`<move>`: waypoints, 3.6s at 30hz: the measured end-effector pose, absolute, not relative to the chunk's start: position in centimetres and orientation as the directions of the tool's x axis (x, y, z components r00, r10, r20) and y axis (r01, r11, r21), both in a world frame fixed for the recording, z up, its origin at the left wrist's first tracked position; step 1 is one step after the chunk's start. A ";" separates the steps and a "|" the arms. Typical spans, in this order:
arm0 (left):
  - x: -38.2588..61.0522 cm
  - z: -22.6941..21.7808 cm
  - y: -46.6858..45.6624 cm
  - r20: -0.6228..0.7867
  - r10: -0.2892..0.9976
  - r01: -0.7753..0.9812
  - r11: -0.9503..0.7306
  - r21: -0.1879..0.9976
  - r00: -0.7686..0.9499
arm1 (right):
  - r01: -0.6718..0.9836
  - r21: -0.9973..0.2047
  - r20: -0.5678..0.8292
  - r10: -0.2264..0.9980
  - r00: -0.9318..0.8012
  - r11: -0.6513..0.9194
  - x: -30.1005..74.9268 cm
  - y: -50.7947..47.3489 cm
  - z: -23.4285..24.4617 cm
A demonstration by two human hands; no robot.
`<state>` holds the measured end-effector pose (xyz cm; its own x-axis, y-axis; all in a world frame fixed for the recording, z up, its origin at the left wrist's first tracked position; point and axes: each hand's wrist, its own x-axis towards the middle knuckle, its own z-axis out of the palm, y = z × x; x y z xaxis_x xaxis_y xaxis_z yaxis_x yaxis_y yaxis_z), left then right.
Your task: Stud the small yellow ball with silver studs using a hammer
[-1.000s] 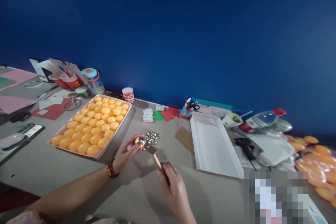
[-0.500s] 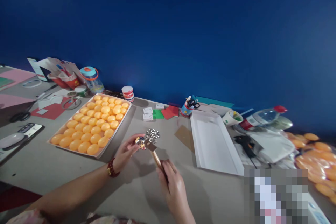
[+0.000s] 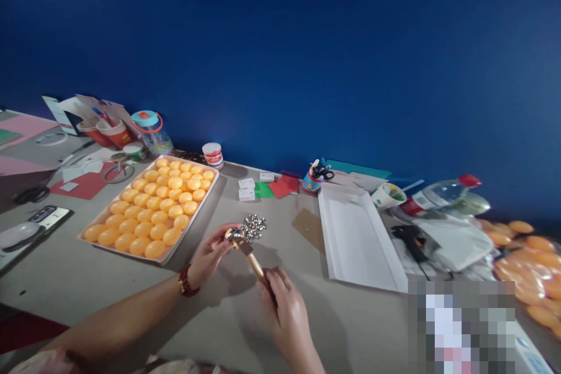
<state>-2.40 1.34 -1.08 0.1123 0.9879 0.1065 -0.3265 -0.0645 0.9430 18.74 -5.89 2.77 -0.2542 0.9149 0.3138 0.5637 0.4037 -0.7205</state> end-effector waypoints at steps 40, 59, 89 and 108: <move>-2.6 -1.5 1.2 0.230 0.950 -0.439 -0.119 0.891 0.211 | 0.601 -0.721 0.305 0.936 -0.174 0.346 19.7 -5.4 3.0; -2.7 -0.9 1.1 0.286 0.929 -0.384 -0.183 0.905 0.233 | 0.583 -0.700 0.335 0.911 -0.241 0.412 19.4 -5.9 3.4; -2.5 -1.2 0.9 0.257 0.932 -0.489 -0.103 0.866 0.258 | 0.955 -0.293 0.356 0.932 0.065 0.046 25.5 -2.8 -2.6; -1.6 -1.1 0.7 0.053 0.937 -0.400 0.096 0.911 0.344 | 0.619 -0.626 0.363 0.880 -0.306 0.474 18.1 -3.0 4.2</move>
